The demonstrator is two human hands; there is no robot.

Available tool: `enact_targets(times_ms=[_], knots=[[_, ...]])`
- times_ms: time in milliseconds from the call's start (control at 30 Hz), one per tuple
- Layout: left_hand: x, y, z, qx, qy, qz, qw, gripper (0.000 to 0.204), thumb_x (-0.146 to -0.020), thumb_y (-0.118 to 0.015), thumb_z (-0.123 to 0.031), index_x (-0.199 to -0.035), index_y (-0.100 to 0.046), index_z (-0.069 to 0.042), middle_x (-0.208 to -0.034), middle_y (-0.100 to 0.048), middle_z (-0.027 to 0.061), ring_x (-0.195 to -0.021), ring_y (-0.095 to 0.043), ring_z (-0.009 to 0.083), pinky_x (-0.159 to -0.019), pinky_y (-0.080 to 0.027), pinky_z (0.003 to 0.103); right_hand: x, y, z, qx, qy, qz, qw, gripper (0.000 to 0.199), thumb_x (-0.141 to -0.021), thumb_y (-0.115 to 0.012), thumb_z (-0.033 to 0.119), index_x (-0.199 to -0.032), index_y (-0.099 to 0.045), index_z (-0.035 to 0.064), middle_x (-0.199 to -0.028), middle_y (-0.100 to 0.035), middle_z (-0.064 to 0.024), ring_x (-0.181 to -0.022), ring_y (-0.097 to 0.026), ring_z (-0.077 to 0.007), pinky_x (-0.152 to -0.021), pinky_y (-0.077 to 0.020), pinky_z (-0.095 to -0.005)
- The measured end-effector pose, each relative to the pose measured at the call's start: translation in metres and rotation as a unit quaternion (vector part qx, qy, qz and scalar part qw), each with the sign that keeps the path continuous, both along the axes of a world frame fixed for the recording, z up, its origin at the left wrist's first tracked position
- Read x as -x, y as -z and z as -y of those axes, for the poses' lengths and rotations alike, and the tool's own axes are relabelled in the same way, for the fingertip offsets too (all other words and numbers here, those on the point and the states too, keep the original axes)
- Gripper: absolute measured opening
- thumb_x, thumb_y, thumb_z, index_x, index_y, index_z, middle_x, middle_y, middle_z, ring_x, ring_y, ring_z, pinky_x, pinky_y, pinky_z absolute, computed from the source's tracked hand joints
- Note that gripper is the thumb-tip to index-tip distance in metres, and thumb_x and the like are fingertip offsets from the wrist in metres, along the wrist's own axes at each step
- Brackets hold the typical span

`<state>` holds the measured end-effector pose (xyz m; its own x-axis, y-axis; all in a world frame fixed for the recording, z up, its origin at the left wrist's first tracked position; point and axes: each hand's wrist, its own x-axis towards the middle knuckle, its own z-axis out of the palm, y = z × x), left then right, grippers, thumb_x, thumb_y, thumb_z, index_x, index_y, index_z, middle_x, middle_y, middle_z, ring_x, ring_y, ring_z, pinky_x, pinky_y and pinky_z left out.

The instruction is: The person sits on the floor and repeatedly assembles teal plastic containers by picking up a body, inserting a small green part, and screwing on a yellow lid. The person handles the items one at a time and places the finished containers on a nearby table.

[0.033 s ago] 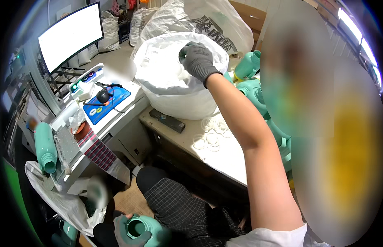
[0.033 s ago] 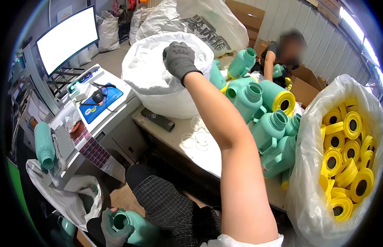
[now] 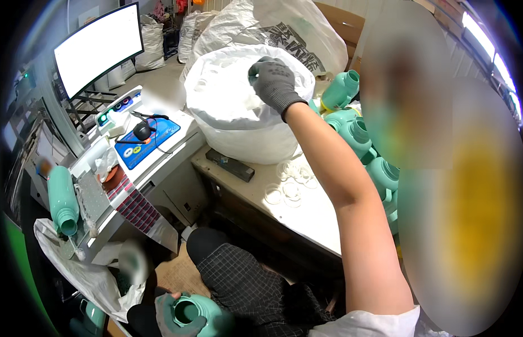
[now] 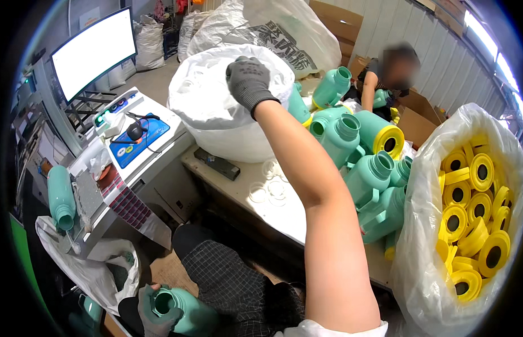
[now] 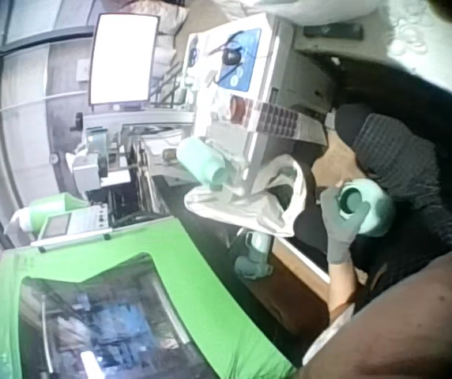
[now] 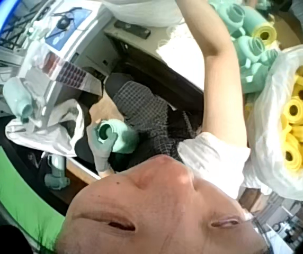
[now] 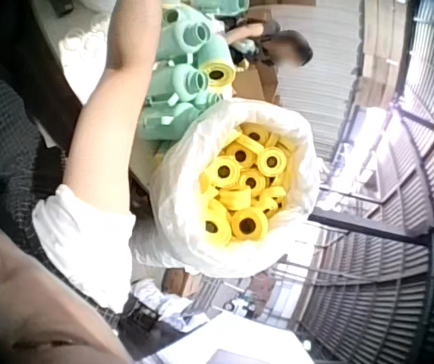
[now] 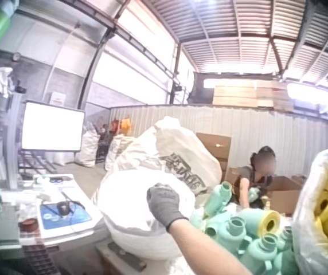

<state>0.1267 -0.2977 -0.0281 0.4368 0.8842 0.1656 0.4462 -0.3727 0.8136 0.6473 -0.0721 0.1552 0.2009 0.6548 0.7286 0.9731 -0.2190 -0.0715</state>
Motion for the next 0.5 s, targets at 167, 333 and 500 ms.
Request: enact_targets(times_ms=[167, 333, 500], knots=[[-0.007, 0.028, -0.004, 0.030, -0.099, 0.118, 0.988, 0.111, -0.056, -0.090, -0.022, -0.151, -0.037, 0.000, -0.116, -0.058, 0.0101, -0.100, -0.064, 0.0225, -0.090, -0.055, 0.038, 0.043, -0.011, 0.038, -0.151, -0.121, -0.143, 0.971, 0.023, -0.098, -0.068, 0.025, -0.108, -0.065, 0.0049, -0.092, -0.075, -0.0137, -0.077, -0.074, -0.0282, -0.073, -0.0567, -0.0412], [-0.018, 0.014, 0.007, -0.088, -0.095, 0.064, 0.989, 0.104, -0.056, -0.091, -0.026, -0.146, -0.044, -0.004, -0.117, -0.055, 0.0123, -0.101, -0.062, 0.0288, -0.087, -0.053, 0.042, 0.209, 0.092, 0.144, 0.259, -0.437, -0.627, 0.592, 0.040, -0.096, -0.066, 0.020, -0.129, -0.054, 0.0008, -0.092, -0.071, -0.0127, -0.071, -0.070, -0.0177, -0.065, -0.0565, -0.0336], [-0.017, -0.026, 0.006, -0.276, 0.046, -0.073, 0.957, 0.042, -0.069, -0.086, -0.015, -0.105, -0.066, -0.005, -0.107, -0.063, 0.0150, -0.103, -0.061, 0.0380, -0.090, -0.051, 0.049, 0.297, 0.165, 0.202, 0.287, -0.474, -0.613, 0.564, 0.048, -0.094, -0.065, 0.022, -0.136, -0.051, 0.0029, -0.099, -0.069, -0.0129, -0.076, -0.070, -0.0177, -0.064, -0.0561, -0.0318]])
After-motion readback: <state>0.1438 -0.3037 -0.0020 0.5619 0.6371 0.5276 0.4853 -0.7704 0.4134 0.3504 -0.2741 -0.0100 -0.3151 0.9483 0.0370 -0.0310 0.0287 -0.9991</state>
